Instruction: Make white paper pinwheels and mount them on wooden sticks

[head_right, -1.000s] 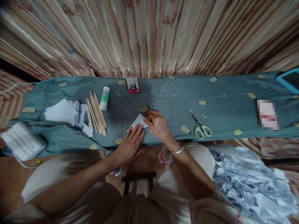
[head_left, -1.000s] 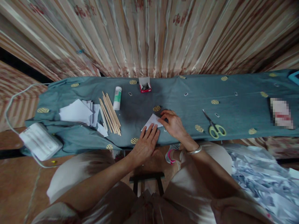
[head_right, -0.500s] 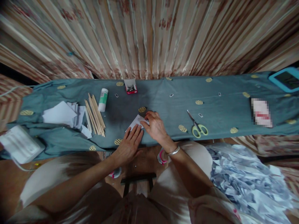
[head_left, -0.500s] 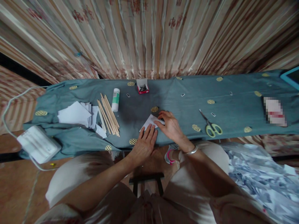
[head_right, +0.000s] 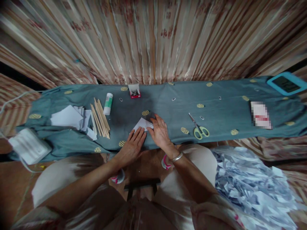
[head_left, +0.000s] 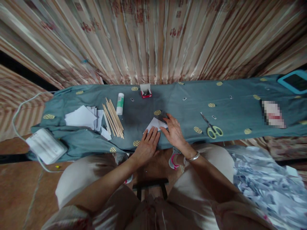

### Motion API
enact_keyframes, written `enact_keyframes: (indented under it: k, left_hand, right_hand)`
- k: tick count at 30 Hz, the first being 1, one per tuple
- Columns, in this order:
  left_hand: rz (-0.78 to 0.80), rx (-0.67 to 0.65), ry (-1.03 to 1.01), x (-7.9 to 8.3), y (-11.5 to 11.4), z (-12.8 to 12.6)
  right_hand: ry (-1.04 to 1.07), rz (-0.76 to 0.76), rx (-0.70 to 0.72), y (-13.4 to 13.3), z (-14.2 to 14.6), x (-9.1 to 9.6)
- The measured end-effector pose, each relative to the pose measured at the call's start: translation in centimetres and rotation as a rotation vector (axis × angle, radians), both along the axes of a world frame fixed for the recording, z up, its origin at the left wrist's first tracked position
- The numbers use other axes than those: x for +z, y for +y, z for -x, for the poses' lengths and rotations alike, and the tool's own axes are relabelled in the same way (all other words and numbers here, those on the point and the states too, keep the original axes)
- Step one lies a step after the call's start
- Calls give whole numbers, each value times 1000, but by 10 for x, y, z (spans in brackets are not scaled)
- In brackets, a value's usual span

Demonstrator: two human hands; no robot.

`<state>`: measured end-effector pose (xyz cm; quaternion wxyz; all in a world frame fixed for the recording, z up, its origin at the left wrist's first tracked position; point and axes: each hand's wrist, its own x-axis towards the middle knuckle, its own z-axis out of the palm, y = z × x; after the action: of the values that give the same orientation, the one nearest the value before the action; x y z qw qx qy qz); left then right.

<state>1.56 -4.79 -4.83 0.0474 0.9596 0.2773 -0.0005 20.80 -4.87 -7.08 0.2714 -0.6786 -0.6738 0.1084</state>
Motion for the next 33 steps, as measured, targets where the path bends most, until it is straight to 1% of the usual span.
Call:
enact_keyframes:
  k: [5, 10, 13, 16, 19, 22, 25, 28, 30, 33]
  left_hand:
    - [-30, 12, 18, -2, -1, 20]
    - [-51, 58, 12, -4, -9, 43]
    - [-45, 95, -17, -5, -15, 53]
    - [-30, 119, -98, -7, -18, 58]
    - [2, 154, -233, -7, -17, 58]
    - [33, 215, -337, -5, -11, 55]
    - [53, 261, -387, -2, -3, 51]
    - [47, 290, -419, -2, 9, 44]
    - [27, 295, -456, -3, 18, 37]
    - [25, 252, -529, -3, 32, 22]
  right_hand:
    - [12, -18, -4, -4, -9, -2]
    - [16, -29, 20, -5, -14, -3]
    - [29, -26, 24, -5, -15, -3]
    - [63, -45, 27, -4, -16, -2]
    - [96, -65, 41, -1, -17, 1]
    - [98, -48, 68, 5, -16, 4]
    - [118, 4, 77, 12, -12, 7]
    - [181, 41, 66, 18, -7, 11]
    - [244, 50, 60, 21, -3, 14]
    - [361, 70, 64, 22, 3, 18]
